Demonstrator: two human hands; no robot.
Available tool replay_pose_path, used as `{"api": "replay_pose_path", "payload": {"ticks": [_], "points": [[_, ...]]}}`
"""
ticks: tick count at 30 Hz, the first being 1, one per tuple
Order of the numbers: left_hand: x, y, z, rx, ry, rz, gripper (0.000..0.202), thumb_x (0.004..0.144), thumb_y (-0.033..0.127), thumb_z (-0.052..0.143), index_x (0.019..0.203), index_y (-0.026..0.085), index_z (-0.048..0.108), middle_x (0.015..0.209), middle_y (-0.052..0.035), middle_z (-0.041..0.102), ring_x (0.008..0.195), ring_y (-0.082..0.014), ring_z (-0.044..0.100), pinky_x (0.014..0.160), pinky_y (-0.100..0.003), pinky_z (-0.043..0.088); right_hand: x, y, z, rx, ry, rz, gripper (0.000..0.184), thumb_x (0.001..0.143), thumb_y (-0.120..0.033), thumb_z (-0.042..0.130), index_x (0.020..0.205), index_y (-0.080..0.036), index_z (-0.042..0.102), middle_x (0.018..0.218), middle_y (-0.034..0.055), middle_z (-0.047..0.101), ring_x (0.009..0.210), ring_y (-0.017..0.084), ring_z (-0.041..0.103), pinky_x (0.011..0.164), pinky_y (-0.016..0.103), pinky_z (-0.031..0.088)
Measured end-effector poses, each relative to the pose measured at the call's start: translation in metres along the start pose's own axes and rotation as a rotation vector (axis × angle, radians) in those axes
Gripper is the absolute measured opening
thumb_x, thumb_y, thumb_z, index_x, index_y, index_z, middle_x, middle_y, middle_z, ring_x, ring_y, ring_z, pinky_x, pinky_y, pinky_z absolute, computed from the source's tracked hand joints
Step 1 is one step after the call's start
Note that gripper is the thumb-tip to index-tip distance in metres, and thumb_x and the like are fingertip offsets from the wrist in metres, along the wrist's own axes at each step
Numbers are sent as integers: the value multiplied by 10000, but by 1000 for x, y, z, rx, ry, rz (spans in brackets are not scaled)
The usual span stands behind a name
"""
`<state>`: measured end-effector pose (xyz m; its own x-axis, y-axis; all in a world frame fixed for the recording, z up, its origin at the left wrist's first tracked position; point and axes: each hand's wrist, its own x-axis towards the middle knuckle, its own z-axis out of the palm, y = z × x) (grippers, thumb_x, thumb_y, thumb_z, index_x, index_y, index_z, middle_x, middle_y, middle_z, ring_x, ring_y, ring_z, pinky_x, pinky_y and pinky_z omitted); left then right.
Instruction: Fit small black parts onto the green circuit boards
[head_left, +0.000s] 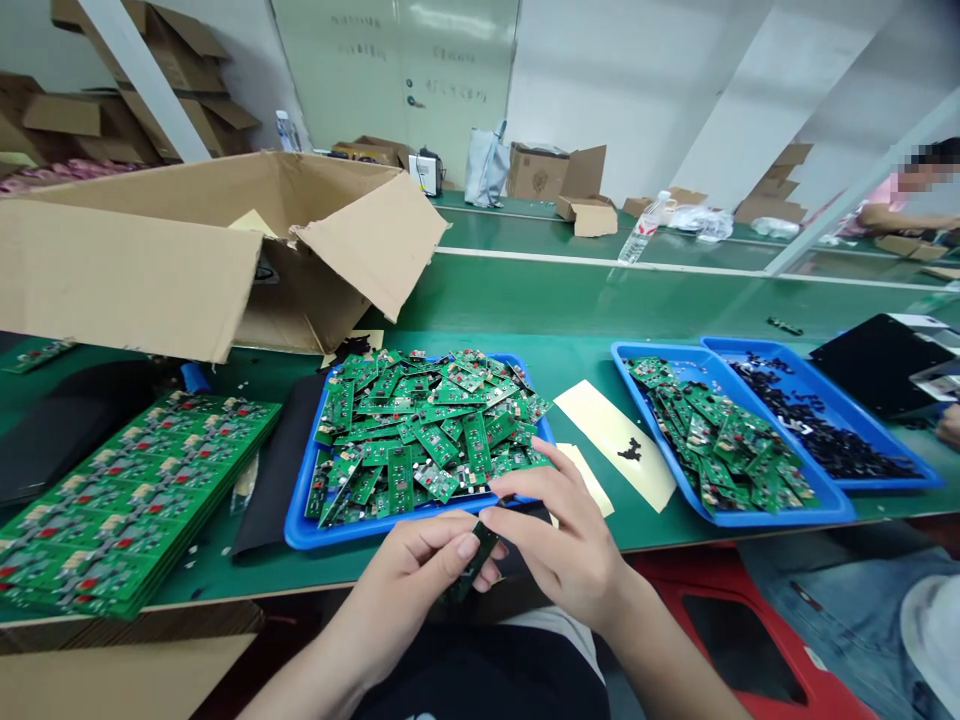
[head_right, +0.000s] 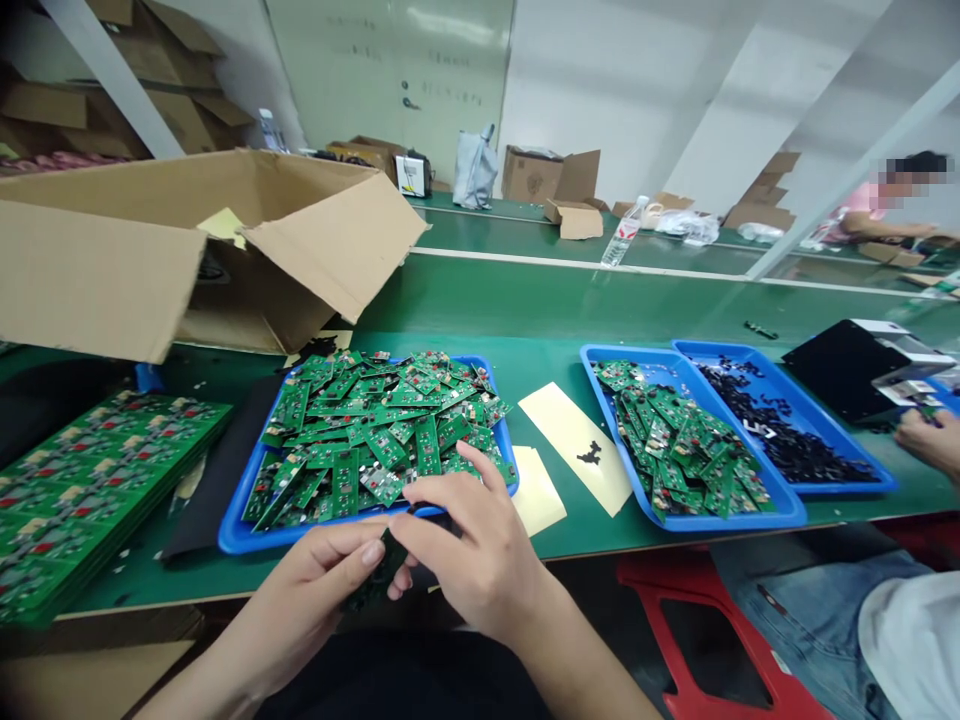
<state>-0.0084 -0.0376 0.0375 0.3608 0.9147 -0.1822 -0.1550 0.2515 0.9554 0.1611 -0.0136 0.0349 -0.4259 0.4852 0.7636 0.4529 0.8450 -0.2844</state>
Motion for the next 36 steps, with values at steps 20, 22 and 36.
{"api": "replay_pose_path", "payload": {"ticks": [20, 22, 36], "points": [[1, -15, -19, 900, 187, 912, 281, 826, 108, 606, 1095, 189, 625, 971, -74, 672, 926, -183, 647, 868, -337, 531, 6, 9, -26, 538, 270, 583, 278, 929, -280, 469, 1180, -235, 580, 1074, 62, 667, 1049, 221, 606, 955, 425, 451], [1, -13, -23, 1045, 189, 1045, 290, 822, 67, 597, 1091, 173, 620, 980, -81, 681, 965, -197, 641, 933, -400, 499, 9, 10, -28, 644, 53, 694, 309, 944, -401, 431, 1084, -216, 634, 953, 62, 697, 960, 207, 636, 878, 379, 486], [6, -4, -22, 1184, 340, 1156, 185, 798, 82, 642, 982, 95, 623, 881, -108, 698, 819, -182, 674, 728, -266, 576, 0, -18, 6, 1395, -190, 1097, 316, 820, -382, 639, 1021, -155, 548, 609, -34, 648, 539, 104, 639, 588, 239, 501]]}}
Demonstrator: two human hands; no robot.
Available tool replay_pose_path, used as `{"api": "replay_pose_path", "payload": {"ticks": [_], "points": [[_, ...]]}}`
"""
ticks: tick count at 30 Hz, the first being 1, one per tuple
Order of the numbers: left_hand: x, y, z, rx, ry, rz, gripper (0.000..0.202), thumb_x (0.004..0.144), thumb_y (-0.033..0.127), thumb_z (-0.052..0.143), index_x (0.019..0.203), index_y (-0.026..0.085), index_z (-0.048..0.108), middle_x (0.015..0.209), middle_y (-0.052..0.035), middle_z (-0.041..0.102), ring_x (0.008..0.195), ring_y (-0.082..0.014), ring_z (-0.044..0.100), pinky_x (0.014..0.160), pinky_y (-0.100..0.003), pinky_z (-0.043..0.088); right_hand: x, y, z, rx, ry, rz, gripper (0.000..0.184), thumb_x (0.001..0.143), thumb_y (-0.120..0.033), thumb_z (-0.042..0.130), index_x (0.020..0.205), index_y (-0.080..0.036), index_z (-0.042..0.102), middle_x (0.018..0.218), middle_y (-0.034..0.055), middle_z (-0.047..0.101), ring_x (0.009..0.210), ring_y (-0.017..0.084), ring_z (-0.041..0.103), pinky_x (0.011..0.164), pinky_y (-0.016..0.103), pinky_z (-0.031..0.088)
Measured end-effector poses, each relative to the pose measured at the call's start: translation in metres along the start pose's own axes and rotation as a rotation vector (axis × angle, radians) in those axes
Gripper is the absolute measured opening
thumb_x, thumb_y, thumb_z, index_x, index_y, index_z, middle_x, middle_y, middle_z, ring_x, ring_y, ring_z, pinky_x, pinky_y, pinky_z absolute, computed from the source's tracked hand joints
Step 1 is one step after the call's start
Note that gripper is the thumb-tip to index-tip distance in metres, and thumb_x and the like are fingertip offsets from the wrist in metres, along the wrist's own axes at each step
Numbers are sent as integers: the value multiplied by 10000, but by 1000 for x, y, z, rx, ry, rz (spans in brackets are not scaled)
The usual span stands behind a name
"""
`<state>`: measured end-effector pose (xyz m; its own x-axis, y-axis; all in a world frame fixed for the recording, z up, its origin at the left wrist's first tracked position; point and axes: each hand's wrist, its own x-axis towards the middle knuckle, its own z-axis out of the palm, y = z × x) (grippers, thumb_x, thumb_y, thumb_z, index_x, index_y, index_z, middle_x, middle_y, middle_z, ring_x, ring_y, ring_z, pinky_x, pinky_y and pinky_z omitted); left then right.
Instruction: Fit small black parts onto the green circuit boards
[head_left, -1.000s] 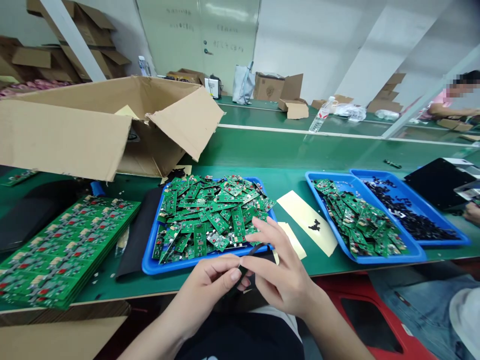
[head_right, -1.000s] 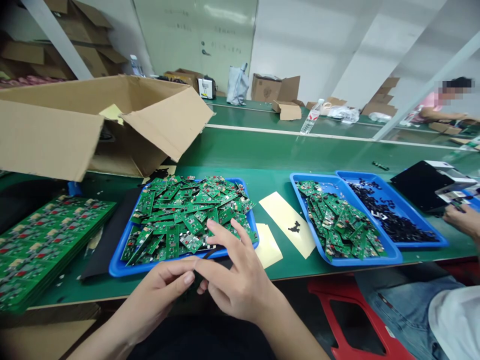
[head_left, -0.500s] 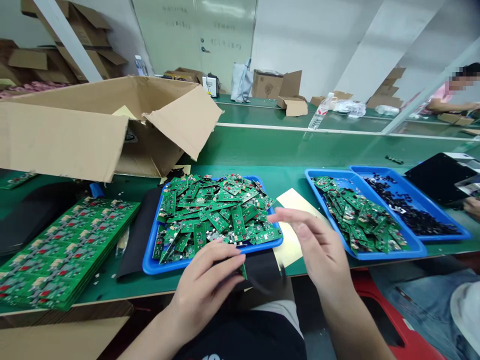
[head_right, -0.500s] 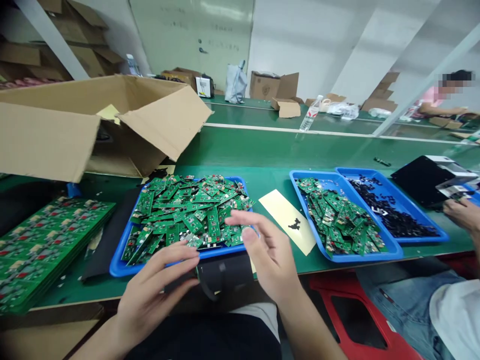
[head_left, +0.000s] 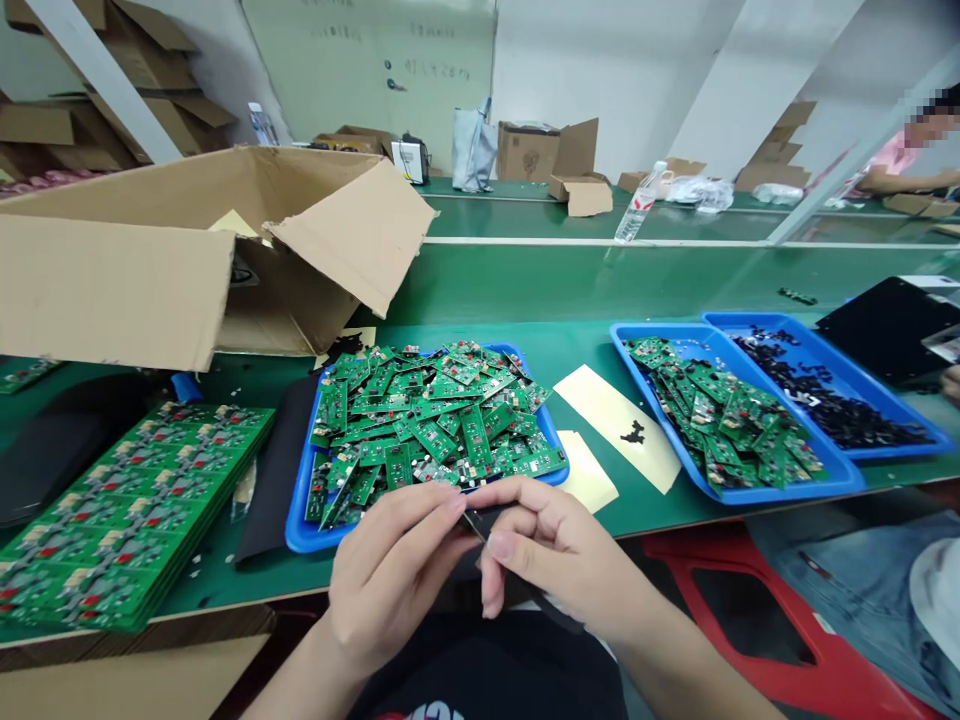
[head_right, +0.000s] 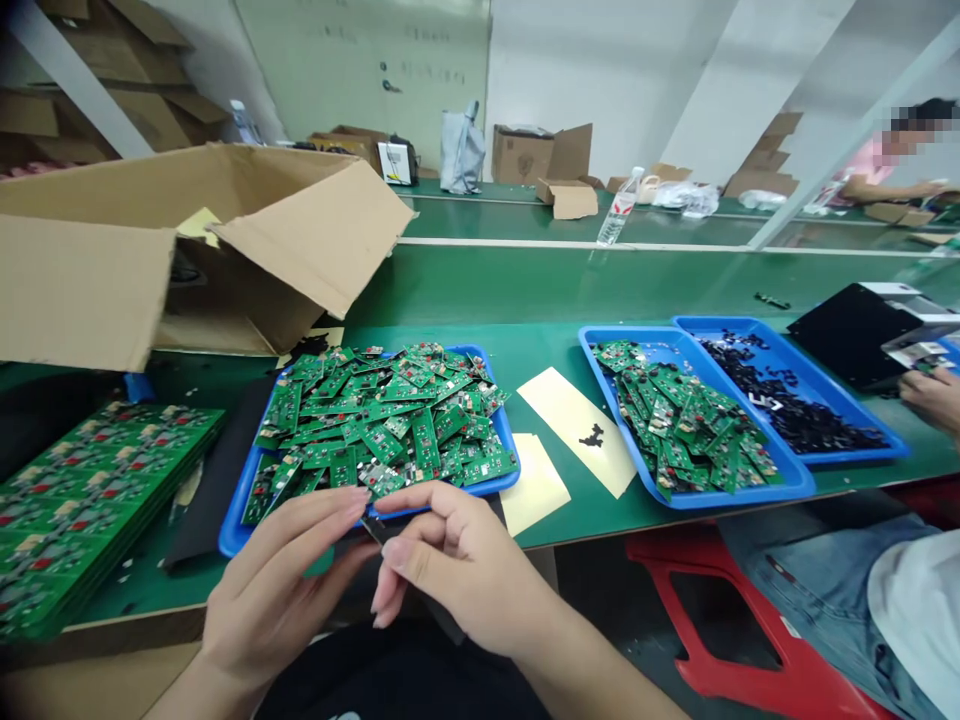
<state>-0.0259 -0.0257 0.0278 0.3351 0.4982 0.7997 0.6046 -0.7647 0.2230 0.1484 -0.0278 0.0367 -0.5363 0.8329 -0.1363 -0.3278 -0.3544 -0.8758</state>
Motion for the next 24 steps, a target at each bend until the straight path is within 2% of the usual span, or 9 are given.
{"api": "replay_pose_path", "payload": {"ticks": [4, 8, 16, 21, 24], "points": [[0, 1, -1, 9, 1, -26, 155, 826, 126, 623, 979, 111, 605, 847, -96, 704, 782, -177, 685, 704, -251, 582, 4, 8, 1, 153, -6, 39, 305, 788, -388, 677, 900, -159, 510, 587, -24, 671, 447, 97, 631, 509, 206, 466], [1, 0, -1, -16, -27, -17, 149, 857, 176, 591, 999, 132, 584, 822, -85, 709, 758, -174, 697, 677, -244, 593, 6, 5, -2, 143, -22, 103, 308, 745, -376, 719, 741, -147, 513, 591, 8, 692, 404, 86, 612, 414, 156, 387], [1, 1, -2, -142, -33, -63, 188, 843, 174, 614, 1027, 144, 589, 880, -95, 707, 852, -169, 687, 757, -228, 575, 9, -8, -8, 118, -100, 153, 250, 749, -323, 718, 740, -133, 555, 572, -8, 675, 404, 63, 602, 394, 120, 384], [-4, 7, -1, -322, 21, -280, 259, 821, 226, 649, 1074, 191, 608, 893, -60, 701, 818, -160, 673, 727, -242, 574, 12, -4, -4, 35, -8, 104, 285, 727, -371, 725, 735, -143, 554, 530, -30, 640, 364, 54, 558, 378, 126, 398], [-6, 12, 3, -489, 81, -396, 327, 797, 203, 676, 1112, 242, 598, 918, -39, 692, 828, -168, 671, 720, -270, 582, 9, -4, -3, -27, 37, 47, 285, 736, -392, 707, 723, -143, 569, 526, -29, 619, 364, 57, 542, 374, 138, 406]]}}
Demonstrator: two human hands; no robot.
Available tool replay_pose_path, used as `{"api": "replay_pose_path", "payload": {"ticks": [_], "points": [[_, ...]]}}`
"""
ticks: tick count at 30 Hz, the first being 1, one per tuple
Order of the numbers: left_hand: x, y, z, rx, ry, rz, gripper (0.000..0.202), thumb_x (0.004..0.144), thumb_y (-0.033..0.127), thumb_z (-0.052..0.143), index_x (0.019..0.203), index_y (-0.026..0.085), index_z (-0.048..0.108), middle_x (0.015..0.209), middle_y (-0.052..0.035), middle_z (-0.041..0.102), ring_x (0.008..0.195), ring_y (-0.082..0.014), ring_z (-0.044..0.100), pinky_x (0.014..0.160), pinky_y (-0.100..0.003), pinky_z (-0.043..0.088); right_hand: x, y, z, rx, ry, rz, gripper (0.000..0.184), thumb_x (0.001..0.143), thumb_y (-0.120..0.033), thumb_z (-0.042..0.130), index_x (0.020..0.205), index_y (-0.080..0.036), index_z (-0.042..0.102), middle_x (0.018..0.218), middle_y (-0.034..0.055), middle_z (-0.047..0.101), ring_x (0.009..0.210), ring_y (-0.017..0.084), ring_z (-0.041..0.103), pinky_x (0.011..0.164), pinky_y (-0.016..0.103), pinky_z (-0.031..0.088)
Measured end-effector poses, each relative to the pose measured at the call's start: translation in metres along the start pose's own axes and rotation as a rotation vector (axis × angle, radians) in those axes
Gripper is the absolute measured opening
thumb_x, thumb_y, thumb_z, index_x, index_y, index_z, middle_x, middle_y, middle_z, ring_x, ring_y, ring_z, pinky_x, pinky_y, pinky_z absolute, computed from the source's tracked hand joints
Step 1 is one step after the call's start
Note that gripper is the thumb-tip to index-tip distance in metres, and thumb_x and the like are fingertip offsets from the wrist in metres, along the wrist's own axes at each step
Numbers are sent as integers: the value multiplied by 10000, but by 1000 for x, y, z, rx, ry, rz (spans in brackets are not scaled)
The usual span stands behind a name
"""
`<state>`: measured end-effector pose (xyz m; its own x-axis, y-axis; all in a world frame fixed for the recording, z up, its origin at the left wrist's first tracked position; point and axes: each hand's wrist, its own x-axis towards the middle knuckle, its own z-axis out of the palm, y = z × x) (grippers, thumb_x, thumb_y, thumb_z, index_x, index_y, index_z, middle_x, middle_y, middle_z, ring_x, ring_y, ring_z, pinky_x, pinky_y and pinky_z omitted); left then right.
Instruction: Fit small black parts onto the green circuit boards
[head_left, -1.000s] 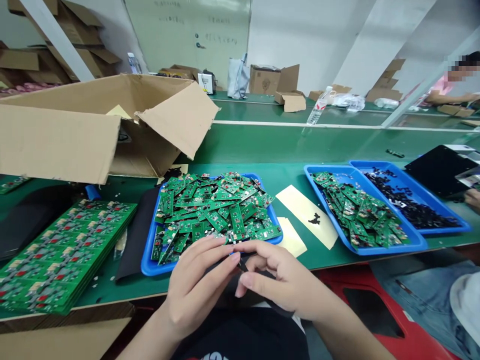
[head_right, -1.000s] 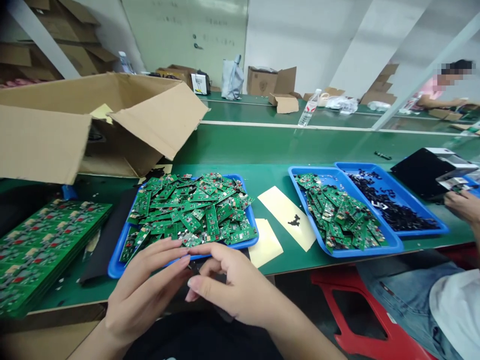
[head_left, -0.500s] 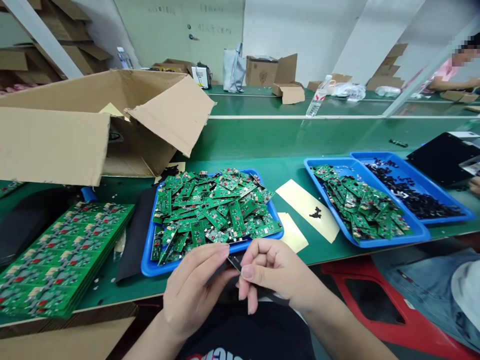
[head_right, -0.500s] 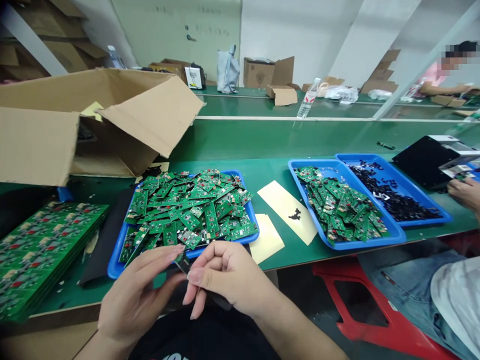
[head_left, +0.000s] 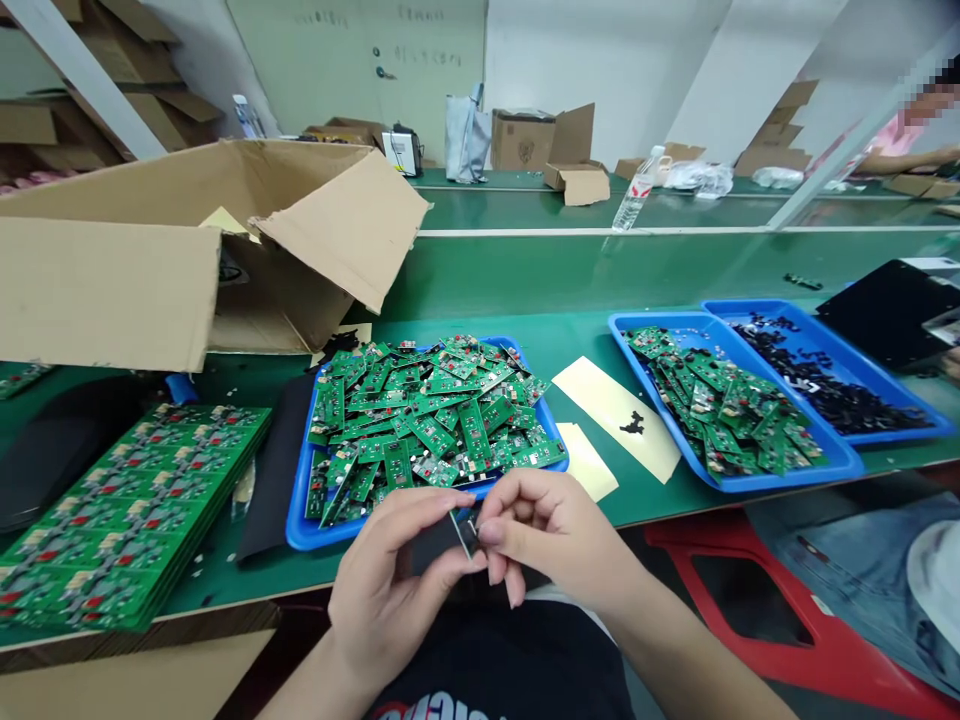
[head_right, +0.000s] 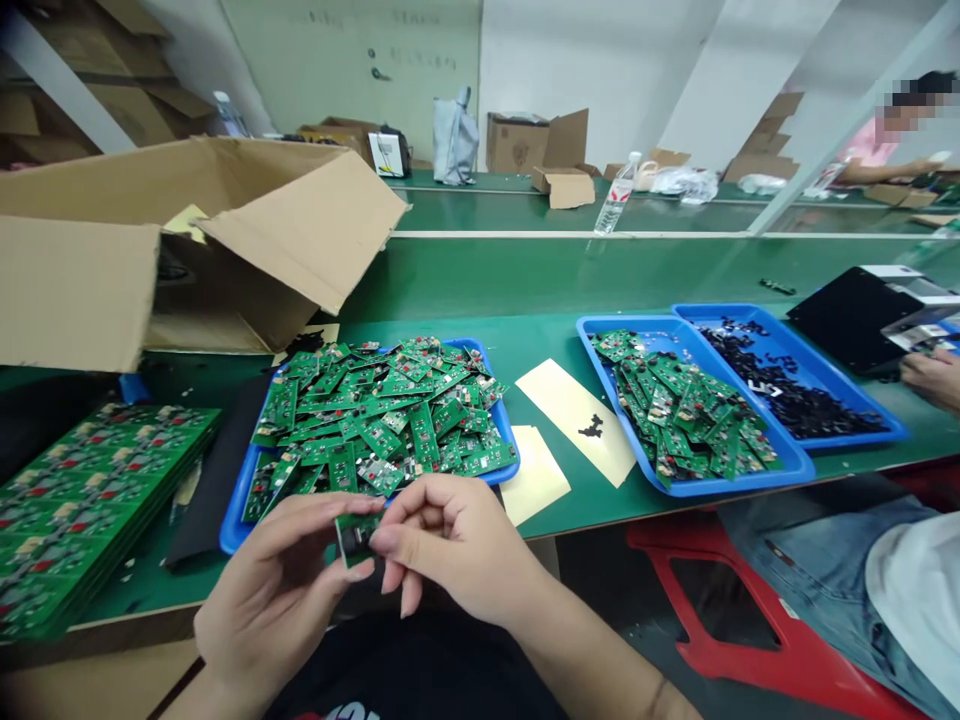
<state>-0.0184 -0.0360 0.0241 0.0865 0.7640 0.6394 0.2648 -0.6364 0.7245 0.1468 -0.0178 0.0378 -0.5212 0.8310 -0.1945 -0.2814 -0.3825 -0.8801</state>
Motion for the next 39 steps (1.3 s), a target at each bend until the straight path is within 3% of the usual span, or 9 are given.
{"api": "replay_pose_path", "payload": {"ticks": [5, 12, 15, 18, 22, 27, 31, 35, 39], "points": [[2, 3, 6, -199, 66, -158, 395, 783, 180, 692, 1149, 265, 568, 946, -35, 666, 875, -174, 679, 750, -277, 593, -11, -6, 3, -169, 104, -149, 287, 766, -300, 680, 1017, -178, 616, 547, -55, 590, 423, 77, 551, 440, 184, 458], [1, 9, 6, -268, 45, -225, 286, 832, 184, 632, 1106, 264, 611, 992, -39, 672, 923, -165, 678, 798, -243, 579, -14, -13, 12, -664, 206, -466, 126, 832, -240, 584, 802, -201, 700, 677, 8, 687, 556, 120, 596, 544, 242, 471], [-1, 11, 6, -226, 62, -235, 314, 825, 181, 643, 1122, 278, 609, 994, -21, 683, 916, -132, 681, 798, -175, 561, -11, -12, 14, -736, 262, -519, 126, 830, -218, 574, 844, -187, 695, 653, 7, 678, 534, 121, 591, 501, 231, 468], [-1, 14, 6, -170, 77, -229, 280, 842, 197, 620, 1109, 282, 616, 975, -4, 693, 903, -108, 683, 790, -128, 544, -9, -9, 15, -854, 340, -695, 107, 835, -192, 570, 867, -180, 671, 686, 17, 691, 626, 144, 634, 623, 270, 522], [0, 19, 7, -77, 88, -258, 226, 847, 158, 591, 1045, 259, 637, 905, 8, 705, 775, -91, 695, 662, -90, 552, -8, -5, 16, -1043, 366, -882, 122, 866, -140, 534, 820, -196, 632, 660, -8, 680, 600, 122, 625, 828, 336, 517], [1, 17, 8, -28, 48, -291, 255, 818, 93, 578, 1035, 223, 612, 873, -10, 726, 701, -113, 708, 585, -114, 561, -7, -4, 16, -1215, 399, -937, 137, 869, -108, 513, 833, -194, 614, 640, -10, 661, 549, 111, 592, 818, 329, 524], [4, 11, 7, 64, -2, -233, 253, 813, 100, 583, 1038, 212, 614, 910, -36, 727, 773, -154, 714, 646, -189, 591, -6, -3, 15, -1271, 401, -951, 155, 874, -103, 495, 811, -173, 617, 618, 2, 641, 533, 109, 565, 812, 327, 525], [13, 10, 1, 302, -55, -2, 210, 795, 90, 599, 966, 200, 651, 929, -56, 716, 856, -185, 691, 747, -286, 586, -5, -3, 11, -1339, 382, -933, 212, 885, -127, 469, 749, -178, 623, 551, -11, 585, 497, 107, 521, 807, 335, 522], [18, 10, -3, 400, -68, 146, 161, 792, 66, 600, 890, 183, 652, 819, -41, 698, 726, -143, 680, 688, -242, 574, -4, -4, 7, -1373, 352, -943, 224, 881, -121, 469, 728, -176, 623, 562, -4, 596, 499, 111, 526, 823, 334, 516]]}}
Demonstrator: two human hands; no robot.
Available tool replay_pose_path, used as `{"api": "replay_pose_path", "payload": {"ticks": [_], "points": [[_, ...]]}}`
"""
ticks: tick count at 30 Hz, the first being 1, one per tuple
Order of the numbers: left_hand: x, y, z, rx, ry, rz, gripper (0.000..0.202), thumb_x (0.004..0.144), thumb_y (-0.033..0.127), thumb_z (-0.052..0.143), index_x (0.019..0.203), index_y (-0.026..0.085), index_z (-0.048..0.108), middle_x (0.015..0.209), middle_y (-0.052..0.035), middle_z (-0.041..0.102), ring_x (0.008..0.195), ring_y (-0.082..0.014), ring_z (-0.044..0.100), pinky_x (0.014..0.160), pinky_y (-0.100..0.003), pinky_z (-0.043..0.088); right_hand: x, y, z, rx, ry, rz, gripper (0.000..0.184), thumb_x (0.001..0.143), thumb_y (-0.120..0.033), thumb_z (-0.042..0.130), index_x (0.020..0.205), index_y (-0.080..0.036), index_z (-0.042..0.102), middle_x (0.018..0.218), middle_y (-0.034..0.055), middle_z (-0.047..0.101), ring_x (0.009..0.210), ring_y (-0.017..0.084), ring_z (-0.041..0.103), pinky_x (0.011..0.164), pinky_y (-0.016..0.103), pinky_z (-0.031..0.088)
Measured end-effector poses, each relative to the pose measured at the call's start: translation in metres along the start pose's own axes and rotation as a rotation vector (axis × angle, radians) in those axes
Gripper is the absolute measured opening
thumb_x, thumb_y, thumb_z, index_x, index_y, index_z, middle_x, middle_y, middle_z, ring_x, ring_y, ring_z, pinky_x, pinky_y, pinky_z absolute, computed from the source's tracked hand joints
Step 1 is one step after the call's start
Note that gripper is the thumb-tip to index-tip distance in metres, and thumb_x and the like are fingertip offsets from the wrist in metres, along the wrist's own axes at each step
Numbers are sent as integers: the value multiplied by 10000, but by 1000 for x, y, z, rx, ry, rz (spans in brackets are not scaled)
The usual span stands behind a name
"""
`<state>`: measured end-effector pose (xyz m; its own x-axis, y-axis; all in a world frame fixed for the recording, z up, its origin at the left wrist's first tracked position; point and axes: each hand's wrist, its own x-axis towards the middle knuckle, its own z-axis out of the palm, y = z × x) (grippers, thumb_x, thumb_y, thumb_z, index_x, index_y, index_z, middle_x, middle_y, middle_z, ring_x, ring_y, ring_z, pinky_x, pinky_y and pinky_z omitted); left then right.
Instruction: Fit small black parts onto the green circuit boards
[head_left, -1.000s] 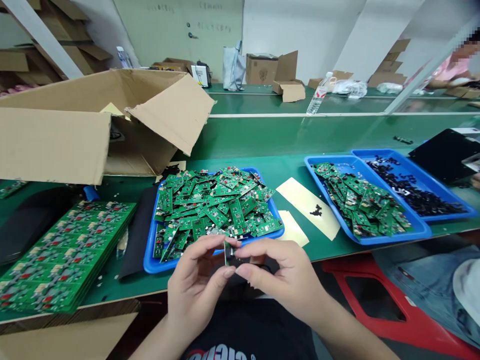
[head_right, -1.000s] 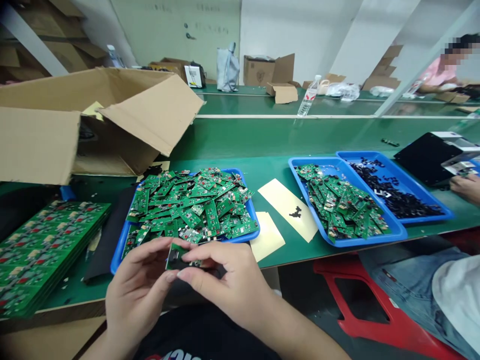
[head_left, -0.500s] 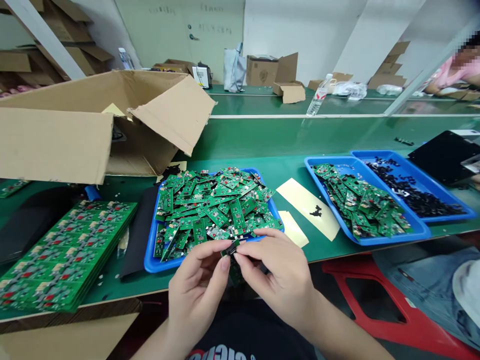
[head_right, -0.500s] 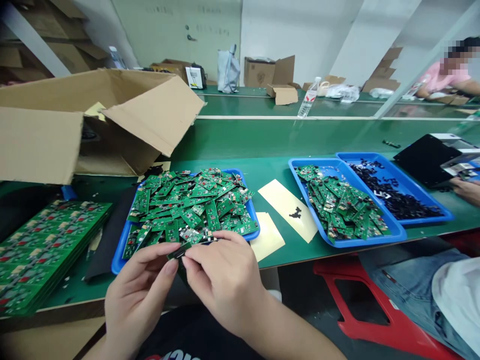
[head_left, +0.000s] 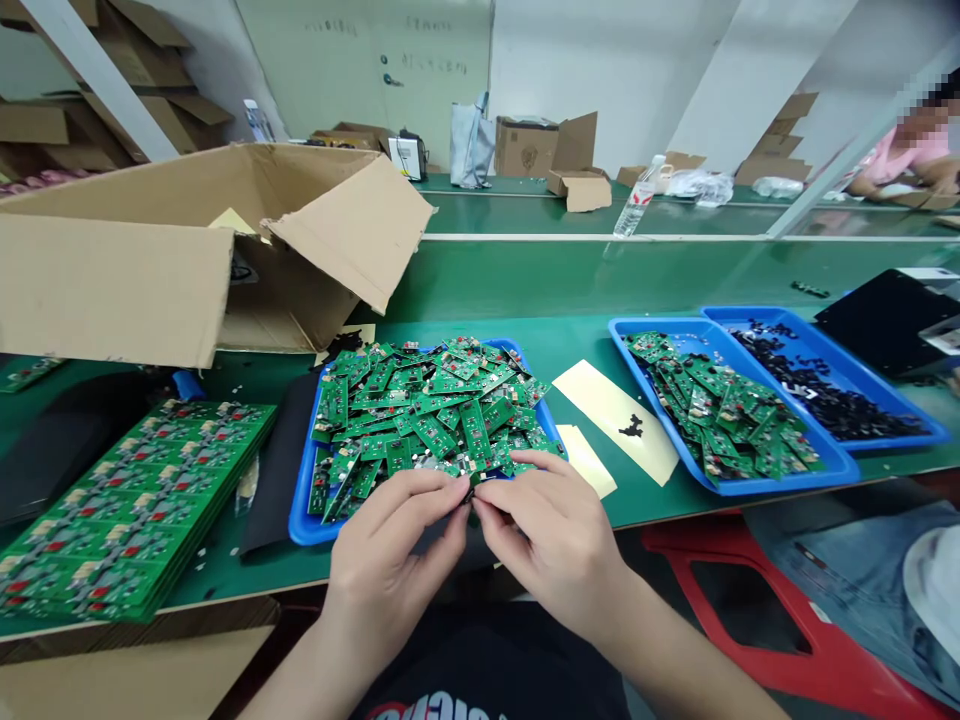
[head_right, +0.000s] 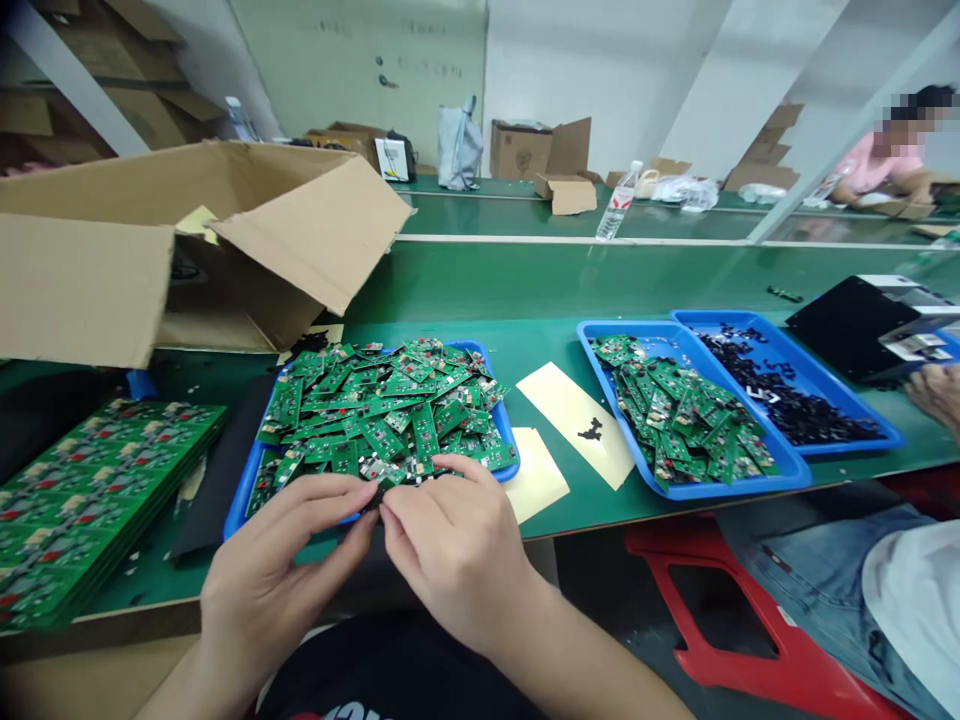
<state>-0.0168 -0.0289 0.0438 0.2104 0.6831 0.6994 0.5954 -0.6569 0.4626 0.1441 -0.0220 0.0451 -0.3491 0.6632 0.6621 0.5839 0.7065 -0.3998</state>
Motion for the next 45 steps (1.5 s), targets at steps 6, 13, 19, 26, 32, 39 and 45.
{"api": "replay_pose_path", "payload": {"ticks": [6, 13, 19, 26, 32, 39, 45], "points": [[0, -2, 2, 39, -3, 86, 124, 785, 75, 602, 836, 186, 624, 702, -26, 694, 599, -129, 670, 599, -206, 564, 2, -1, 5, 5, 5, -42, 259, 872, -112, 464, 653, -178, 585, 509, -11, 540, 479, 112, 486, 707, 293, 524], [-2, -1, -1, 45, 98, 50, 139, 732, 57, 634, 753, 195, 624, 653, 4, 687, 560, -115, 660, 556, -185, 556, 4, 12, 0, -157, 231, 127, 258, 809, -93, 466, 586, -195, 544, 471, -23, 490, 458, 116, 477, 487, 247, 401], [-9, -6, -4, -232, 89, -360, 104, 742, 134, 668, 821, 200, 682, 737, -5, 704, 660, -146, 681, 548, -201, 575, -5, 30, -27, 574, 97, 532, 137, 814, -192, 596, 942, -223, 560, 730, -11, 588, 626, 124, 599, 590, 239, 509], [-10, -3, 5, -425, 133, -472, 131, 718, 137, 688, 830, 205, 691, 763, -16, 713, 680, -156, 691, 563, -189, 578, -25, 6, -6, 916, -101, 630, 477, 767, -117, 640, 1151, -298, 421, 1057, 25, 524, 866, 132, 624, 822, 303, 508], [-13, -11, 13, -324, 113, -472, 126, 760, 202, 666, 882, 216, 696, 807, -19, 708, 711, -154, 688, 614, -192, 577, -31, 0, 7, 965, -33, 704, 521, 750, -76, 595, 1172, -299, 387, 1058, 19, 529, 780, 101, 609, 815, 284, 505], [-11, -26, 22, -193, 54, -506, 95, 737, 317, 674, 778, 235, 696, 780, -1, 712, 740, -176, 686, 724, -236, 571, -32, 3, 24, 967, 212, 765, 516, 687, -91, 606, 1140, -274, 438, 1012, 18, 534, 730, 94, 583, 753, 262, 517], [-6, -29, 45, -508, -49, -834, 312, 665, 465, 717, 852, 216, 711, 812, -32, 737, 724, -204, 706, 667, -246, 592, -39, 15, 31, 940, 406, 781, 512, 692, -103, 613, 1138, -297, 455, 966, -5, 522, 701, 77, 586, 738, 247, 511]]}}
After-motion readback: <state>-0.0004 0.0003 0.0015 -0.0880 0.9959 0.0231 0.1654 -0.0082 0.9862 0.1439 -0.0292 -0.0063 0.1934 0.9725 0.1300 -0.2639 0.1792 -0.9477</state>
